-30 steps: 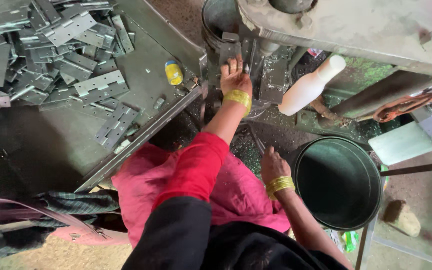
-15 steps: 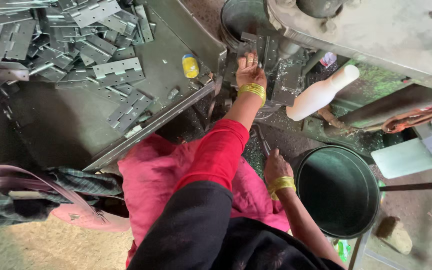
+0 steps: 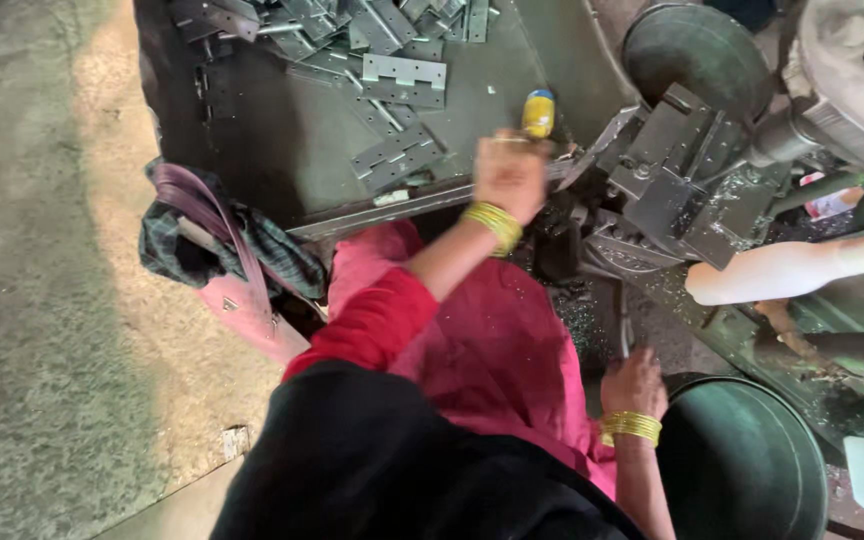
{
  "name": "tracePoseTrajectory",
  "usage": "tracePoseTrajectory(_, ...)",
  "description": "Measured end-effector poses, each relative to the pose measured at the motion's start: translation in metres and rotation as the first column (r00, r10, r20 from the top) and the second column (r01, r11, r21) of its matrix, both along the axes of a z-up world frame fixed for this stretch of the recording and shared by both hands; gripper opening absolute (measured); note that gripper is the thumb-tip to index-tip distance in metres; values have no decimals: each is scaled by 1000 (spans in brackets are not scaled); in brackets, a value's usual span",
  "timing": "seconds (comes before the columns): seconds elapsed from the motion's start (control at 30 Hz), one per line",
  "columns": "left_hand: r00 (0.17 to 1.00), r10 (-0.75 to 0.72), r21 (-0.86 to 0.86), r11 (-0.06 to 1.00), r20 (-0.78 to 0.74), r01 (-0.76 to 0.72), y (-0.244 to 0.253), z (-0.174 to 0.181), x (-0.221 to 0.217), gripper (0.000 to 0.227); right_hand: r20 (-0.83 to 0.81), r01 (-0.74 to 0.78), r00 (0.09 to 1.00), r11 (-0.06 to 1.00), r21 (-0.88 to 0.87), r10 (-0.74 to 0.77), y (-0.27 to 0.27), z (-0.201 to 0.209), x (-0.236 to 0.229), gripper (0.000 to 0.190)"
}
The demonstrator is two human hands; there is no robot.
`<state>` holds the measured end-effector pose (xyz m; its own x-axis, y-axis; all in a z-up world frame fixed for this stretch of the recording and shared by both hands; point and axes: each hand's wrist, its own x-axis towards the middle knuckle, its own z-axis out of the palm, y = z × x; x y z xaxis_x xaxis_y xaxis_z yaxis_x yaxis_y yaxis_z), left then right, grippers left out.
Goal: The person repeatedly picks up small metal plates from a bin, places them into a press machine, and operates the lever to process them. The person then removes the processed plates and places them back into the bin. This cycle is repeated continuously throughout the clip.
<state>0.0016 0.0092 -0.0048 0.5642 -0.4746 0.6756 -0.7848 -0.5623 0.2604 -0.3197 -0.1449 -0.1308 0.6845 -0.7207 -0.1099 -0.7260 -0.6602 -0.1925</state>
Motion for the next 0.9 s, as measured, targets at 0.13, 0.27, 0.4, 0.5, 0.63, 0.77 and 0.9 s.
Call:
tracePoseTrajectory(0.13, 751, 628, 792, 556, -202, -253, 133, -20, 70, 64, 257, 35, 966, 972, -232, 26, 17, 90, 18, 35)
tracePoseTrajectory(0.27, 611, 633, 687, 701, -475, -192, 179, -27, 118, 91, 184, 60, 982, 988, -142, -33, 36, 124, 32, 34)
tracePoseTrajectory(0.4, 503, 628, 647, 744, -594, -166, 197, -23, 139, 97, 208, 54, 978, 987, -150, -22, 38, 119, 28, 34)
tracePoseTrajectory(0.5, 434, 623, 579, 777, -651, -246, 221, -31, 133, 75, 180, 70, 982, 991, -118, -48, 38, 113, 26, 35)
tracePoseTrajectory(0.63, 750, 270, -75, 918, -604, -391, 209, -21, 114, 66, 197, 105, 977, 989, -102, -83, 41, 109, 31, 33)
tracePoseTrajectory(0.77, 832, -99, -201, 979, -546, -16, 96, 18, 58, 37, 200, 127, 974, 989, -75, -110, 38, 111, 28, 39)
tracePoseTrajectory(0.9, 954, -293, 90, 954, 58, 287, -43, 20, -55, 17, 218, 108, 971, 994, -28, -99, 43, 115, 31, 36)
